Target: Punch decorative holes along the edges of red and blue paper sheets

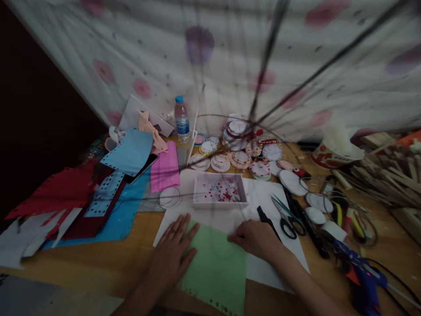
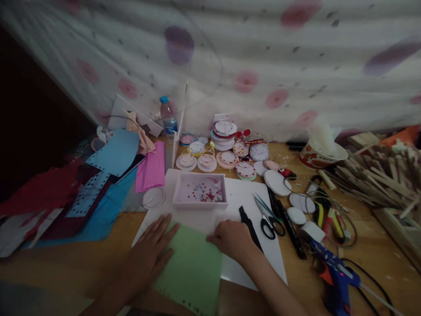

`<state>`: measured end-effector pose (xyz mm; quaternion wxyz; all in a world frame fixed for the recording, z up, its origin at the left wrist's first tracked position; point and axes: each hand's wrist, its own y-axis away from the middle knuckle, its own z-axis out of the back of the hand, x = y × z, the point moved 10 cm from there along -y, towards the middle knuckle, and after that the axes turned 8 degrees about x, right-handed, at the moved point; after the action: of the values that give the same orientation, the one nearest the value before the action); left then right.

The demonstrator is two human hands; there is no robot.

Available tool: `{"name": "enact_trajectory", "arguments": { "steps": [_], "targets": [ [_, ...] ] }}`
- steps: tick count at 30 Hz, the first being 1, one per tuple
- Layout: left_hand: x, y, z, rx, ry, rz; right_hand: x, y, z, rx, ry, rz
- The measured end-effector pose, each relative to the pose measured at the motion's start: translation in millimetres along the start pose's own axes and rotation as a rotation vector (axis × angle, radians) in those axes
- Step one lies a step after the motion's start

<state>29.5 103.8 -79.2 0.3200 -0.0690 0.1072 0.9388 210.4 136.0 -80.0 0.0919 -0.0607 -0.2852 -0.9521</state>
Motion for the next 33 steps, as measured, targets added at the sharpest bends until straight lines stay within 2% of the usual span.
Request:
{"name": "enact_trajectory", "arguments": {
  "steps": [3, 8, 10, 14, 17, 19, 21, 24, 26, 29, 33],
  "targets": [
    [10.4, 5.7, 1.8, -0.029, -0.062, 0.036, -3.8, 2.2, -2.5, 0.023, -0.017, -0.013],
    [7.9, 7.6, 3.6, -0.053, -0.080, 0.020, -14.9, 8.9, -7.5, 0.078, -0.055, -0.072],
    [7.5, 7.5, 4.6, -0.055, -0.068, 0.015, -17.2, 12.0, -4.8, 0.071, -0.068, -0.055],
    [9.6, 4.2, 10.2, -0.063, -0.045, 0.004, -23.7, 20.7, 21.7, -0.104, -0.100, 0.060],
    [4.3, -0.4, 18.9, -0.064, -0.036, 0.005, -47.6, 26.4, 40.9, -0.299, -0.133, 0.069],
    [-6.7, -3.4, 24.1, -0.051, -0.021, 0.020, -69.7, 26.6, 42.2, -0.404, -0.135, 0.017],
    [-28.4, -6.1, 25.6, -0.023, 0.024, -0.014, -88.3, 25.2, 35.4, -0.479, -0.132, -0.039],
    [-78.4, -8.9, 12.0, 0.122, 0.144, -0.220, -102.8, 29.6, 23.7, -0.585, -0.138, -0.104],
    [-101.5, -9.5, -0.9, 0.225, 0.192, -0.306, -105.6, 41.8, 18.8, -0.669, -0.151, -0.154],
    [-108.3, -13.3, -10.1, 0.260, 0.204, -0.298, -101.1, 66.0, 7.7, -0.747, -0.188, -0.209],
    [-100.6, -16.9, -5.5, 0.250, 0.265, -0.289, -90.0, 81.4, -20.1, -0.699, -0.238, -0.220]
  ]
}}
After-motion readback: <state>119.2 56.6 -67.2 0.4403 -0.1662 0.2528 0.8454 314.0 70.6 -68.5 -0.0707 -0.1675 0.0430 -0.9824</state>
